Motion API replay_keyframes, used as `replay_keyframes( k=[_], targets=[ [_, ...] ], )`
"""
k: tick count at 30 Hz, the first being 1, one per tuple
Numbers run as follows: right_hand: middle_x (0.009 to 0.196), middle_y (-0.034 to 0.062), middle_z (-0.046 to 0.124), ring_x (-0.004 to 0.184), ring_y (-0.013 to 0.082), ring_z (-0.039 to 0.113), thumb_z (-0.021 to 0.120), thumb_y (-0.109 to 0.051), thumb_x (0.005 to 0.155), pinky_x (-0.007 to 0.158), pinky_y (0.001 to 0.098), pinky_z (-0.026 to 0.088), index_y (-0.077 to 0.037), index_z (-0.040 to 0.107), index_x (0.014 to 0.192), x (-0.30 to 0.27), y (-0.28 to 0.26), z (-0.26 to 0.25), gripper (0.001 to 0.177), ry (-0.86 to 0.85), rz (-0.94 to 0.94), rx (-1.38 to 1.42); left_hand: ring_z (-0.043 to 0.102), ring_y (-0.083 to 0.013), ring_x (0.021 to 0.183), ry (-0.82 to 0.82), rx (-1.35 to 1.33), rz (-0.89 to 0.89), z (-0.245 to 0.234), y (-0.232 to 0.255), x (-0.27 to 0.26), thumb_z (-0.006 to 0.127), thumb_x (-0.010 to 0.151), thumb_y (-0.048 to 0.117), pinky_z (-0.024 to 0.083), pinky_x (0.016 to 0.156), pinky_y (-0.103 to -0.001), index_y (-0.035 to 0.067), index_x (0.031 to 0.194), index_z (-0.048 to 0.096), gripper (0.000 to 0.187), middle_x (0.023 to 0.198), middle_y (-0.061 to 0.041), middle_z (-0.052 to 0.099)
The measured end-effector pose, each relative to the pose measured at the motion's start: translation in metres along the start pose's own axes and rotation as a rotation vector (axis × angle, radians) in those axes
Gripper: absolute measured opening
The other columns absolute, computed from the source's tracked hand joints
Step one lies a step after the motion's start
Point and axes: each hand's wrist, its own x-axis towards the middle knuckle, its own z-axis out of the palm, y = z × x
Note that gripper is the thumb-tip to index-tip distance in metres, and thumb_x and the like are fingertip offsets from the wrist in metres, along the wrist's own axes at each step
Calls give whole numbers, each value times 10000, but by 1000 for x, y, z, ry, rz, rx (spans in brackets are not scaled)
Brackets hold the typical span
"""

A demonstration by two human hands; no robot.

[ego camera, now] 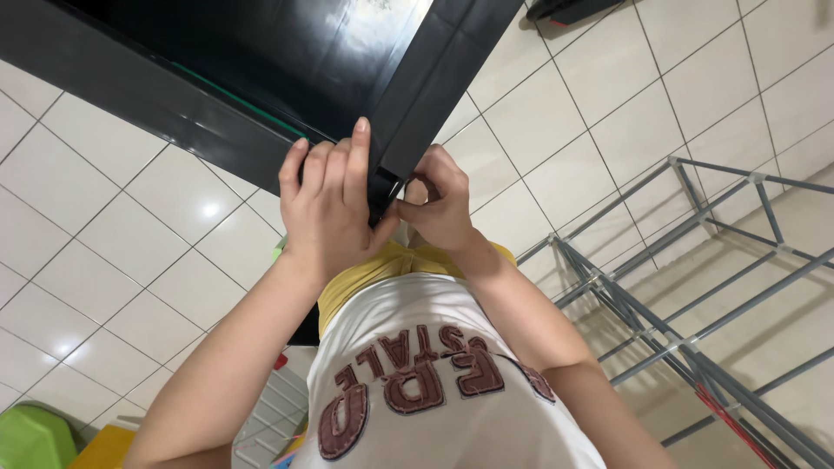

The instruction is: The person assembles a black plastic storage container by attaching black plastic feet, inserting a green tray, and securing the lid with latches. The person handles the container parts and latches by hand.

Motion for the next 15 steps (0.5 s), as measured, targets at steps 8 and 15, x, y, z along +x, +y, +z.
replay_keyframes(
  k=[8,15],
  targets=[
    [1147,62,610,1052,152,658,822,188,702,919,284,586,15,680,1168,2,6,2,517,-20,-74,17,577,-305,1130,-10,-28,4,-6,-2,7,800,726,444,300,1162,-482,-91,1509,461,1008,1180,-148,639],
    [1077,65,598,997,151,604,759,178,685,887,267,504,35,683,1067,2,10,3,414,0,-54,-57,597,-288,1035,-5,-136,-12,-21,-2,16,841,699,406,362,1089,-480,-136,1394,549,928,1097,-163,646]
  ],
)
